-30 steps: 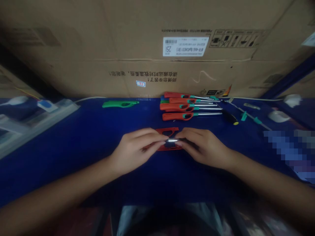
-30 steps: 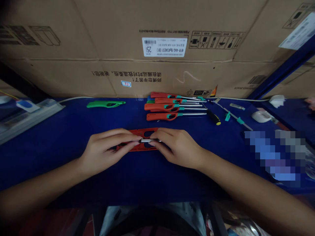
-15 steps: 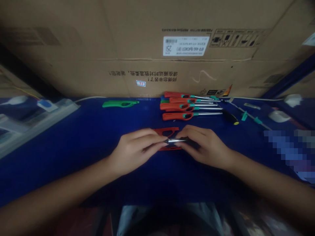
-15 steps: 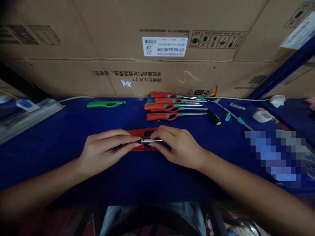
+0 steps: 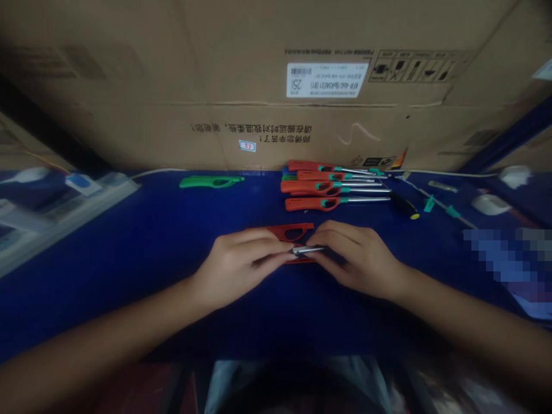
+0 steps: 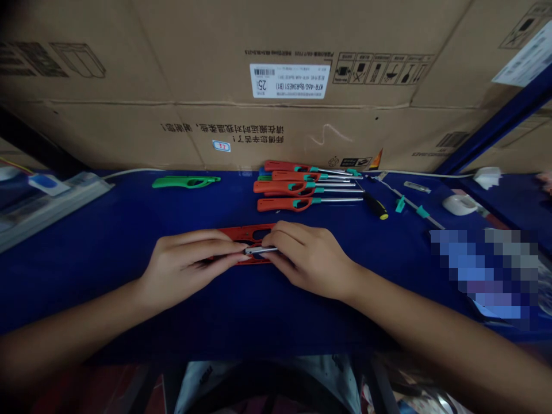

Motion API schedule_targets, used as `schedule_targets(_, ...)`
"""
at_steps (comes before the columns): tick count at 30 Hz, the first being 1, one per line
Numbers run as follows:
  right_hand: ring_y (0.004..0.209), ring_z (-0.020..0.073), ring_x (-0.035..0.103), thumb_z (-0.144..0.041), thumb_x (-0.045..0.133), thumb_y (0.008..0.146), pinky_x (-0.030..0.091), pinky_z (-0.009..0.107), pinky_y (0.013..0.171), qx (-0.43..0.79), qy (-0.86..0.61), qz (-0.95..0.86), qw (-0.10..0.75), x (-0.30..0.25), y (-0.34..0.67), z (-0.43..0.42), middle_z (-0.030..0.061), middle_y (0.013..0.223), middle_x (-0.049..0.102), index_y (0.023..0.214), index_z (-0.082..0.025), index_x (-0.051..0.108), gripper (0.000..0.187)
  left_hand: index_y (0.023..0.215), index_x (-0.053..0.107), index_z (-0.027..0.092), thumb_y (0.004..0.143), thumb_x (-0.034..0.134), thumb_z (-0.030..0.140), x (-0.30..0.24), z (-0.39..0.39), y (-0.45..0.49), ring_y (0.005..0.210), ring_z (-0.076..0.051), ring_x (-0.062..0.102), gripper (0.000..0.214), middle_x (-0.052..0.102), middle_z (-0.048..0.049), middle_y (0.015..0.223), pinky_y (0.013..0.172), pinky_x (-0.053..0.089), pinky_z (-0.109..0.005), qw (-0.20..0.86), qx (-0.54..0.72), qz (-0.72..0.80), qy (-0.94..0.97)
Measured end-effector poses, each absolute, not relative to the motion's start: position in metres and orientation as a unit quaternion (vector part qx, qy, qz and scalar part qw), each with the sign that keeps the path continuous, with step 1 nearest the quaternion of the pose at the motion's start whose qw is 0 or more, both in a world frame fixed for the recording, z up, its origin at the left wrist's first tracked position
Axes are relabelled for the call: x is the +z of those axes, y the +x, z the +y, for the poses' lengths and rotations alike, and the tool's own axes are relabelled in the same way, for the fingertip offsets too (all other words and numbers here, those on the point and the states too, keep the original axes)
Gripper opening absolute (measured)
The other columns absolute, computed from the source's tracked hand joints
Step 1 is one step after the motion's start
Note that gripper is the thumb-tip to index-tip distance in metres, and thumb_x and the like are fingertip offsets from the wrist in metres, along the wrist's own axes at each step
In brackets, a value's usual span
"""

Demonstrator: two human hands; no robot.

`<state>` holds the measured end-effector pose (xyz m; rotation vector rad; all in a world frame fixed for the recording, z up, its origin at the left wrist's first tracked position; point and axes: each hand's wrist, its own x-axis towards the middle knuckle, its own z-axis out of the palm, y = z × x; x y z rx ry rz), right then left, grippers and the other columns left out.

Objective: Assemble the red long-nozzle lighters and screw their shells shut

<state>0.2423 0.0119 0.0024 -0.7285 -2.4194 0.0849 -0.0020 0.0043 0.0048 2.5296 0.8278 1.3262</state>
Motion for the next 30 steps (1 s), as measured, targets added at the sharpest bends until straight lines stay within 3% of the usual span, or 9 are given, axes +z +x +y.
schedule_targets(5,0.088,0.0165,0.067,-0.019,0.053,0.099,0.053,0.027,0.073,-0.014,-0.262,-0.921,0.289,0.005,0.241,0.01,0.0066,0.096,0.07,0.108,-0.017,0.061,0.012,0.092,0.076,0.016,0.081,0.079,0.014,0.006,0.004,-0.001,0.074,-0.011,0.072,0.011,0.077,-0.0019,0.085,0.075,0.059,-0.018,0.101,0.449,0.275,0.844)
schedule_targets(14,0.082,0.0197,0.064,-0.018,0.05,0.099,0.05,0.033,0.07,-0.116,-0.254,-0.935,0.22,0.009,0.242,0.008,0.0073,0.097,0.072,0.106,-0.015,0.064,0.016,0.082,0.075,0.016,0.084,0.077,0.021,0.005,0.007,0.001,0.061,-0.01,0.067,0.006,0.075,-0.0019,0.077,0.057,0.051,-0.017,0.216,0.401,0.315,0.833)
schedule_targets(21,0.076,0.0187,0.062,-0.019,0.045,0.1,0.049,0.032,0.072,-0.038,-0.268,-0.946,0.177,0.013,0.241,0.009,0.0071,0.091,0.071,0.101,-0.014,0.067,0.023,0.085,0.073,0.016,0.091,0.067,0.027,0.007,0.004,0.007,0.066,-0.012,0.065,0.014,0.073,-0.0029,0.077,0.062,0.051,-0.021,0.298,0.325,0.347,0.828)
schedule_targets(25,0.078,0.02,0.061,-0.018,0.044,0.099,0.047,0.033,0.074,-0.016,-0.282,-0.948,0.145,0.017,0.242,0.009,0.0071,0.089,0.069,0.096,-0.015,0.067,0.024,0.086,0.071,0.016,0.087,0.068,0.02,0.011,0.002,0.007,0.072,-0.014,0.066,0.005,0.072,-0.0025,0.081,0.068,0.052,-0.023,0.292,0.272,0.335,0.854)
schedule_targets(30,0.078,0.0191,0.061,-0.02,0.043,0.1,0.045,0.031,0.072,0.038,-0.306,-0.943,0.126,0.019,0.243,0.008,0.0073,0.087,0.069,0.096,-0.015,0.066,0.024,0.09,0.072,0.018,0.09,0.06,0.013,0.013,0.004,0.007,0.078,-0.014,0.068,0.013,0.073,-0.0025,0.084,0.071,0.053,-0.024,0.28,0.257,0.322,0.867)
